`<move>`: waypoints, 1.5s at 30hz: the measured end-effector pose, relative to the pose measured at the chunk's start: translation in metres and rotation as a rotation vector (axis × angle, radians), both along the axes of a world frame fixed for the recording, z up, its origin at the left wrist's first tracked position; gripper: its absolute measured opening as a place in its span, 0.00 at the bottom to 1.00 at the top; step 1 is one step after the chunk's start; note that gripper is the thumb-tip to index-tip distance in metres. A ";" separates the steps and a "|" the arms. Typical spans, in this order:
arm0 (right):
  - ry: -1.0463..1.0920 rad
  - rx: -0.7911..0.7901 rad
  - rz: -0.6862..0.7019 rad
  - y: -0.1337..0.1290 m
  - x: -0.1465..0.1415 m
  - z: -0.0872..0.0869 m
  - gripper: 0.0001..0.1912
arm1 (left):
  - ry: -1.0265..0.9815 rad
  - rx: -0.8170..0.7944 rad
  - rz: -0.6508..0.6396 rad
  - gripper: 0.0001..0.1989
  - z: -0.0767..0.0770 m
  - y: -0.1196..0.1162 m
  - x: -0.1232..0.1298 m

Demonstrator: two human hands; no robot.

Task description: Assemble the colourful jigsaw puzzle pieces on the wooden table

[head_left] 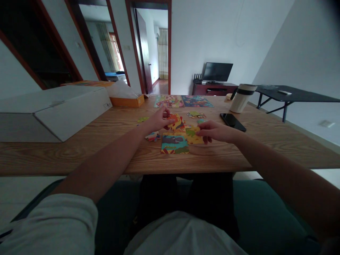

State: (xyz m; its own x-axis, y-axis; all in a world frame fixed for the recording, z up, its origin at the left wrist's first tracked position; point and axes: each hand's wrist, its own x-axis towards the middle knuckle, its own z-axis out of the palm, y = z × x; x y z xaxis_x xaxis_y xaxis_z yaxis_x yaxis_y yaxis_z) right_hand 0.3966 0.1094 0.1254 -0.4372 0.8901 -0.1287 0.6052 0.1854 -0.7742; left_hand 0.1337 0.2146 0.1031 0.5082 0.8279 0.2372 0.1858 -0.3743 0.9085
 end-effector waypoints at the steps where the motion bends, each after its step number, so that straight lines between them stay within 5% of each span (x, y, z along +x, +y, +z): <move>1: -0.083 0.020 -0.012 -0.006 0.007 -0.002 0.18 | -0.002 0.001 0.006 0.18 -0.001 0.001 0.000; 5: -0.412 0.138 -0.078 -0.024 0.027 -0.015 0.22 | -0.003 0.007 0.027 0.20 -0.005 0.007 0.001; 9: -0.521 0.232 -0.127 -0.029 0.030 -0.028 0.21 | 0.015 0.005 0.035 0.19 -0.007 0.009 0.000; 21: -0.497 0.389 -0.220 -0.033 0.034 -0.040 0.19 | 0.158 0.046 0.002 0.17 -0.007 0.008 -0.002; 32: -0.481 0.388 -0.258 -0.025 0.044 -0.045 0.17 | 0.062 -0.202 -0.007 0.17 0.003 0.002 -0.006; 45: -0.485 0.386 -0.234 -0.028 0.042 -0.042 0.17 | 0.098 -0.081 0.131 0.13 0.028 0.010 -0.035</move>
State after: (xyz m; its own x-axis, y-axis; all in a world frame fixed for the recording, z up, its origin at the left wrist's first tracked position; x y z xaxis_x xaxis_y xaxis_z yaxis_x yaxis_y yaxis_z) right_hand 0.4381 0.0810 0.0830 -0.1994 0.9762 0.0853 0.9265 0.2162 -0.3080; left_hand 0.0985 0.2250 0.1308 0.4118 0.9031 0.1220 0.3175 -0.2677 0.9097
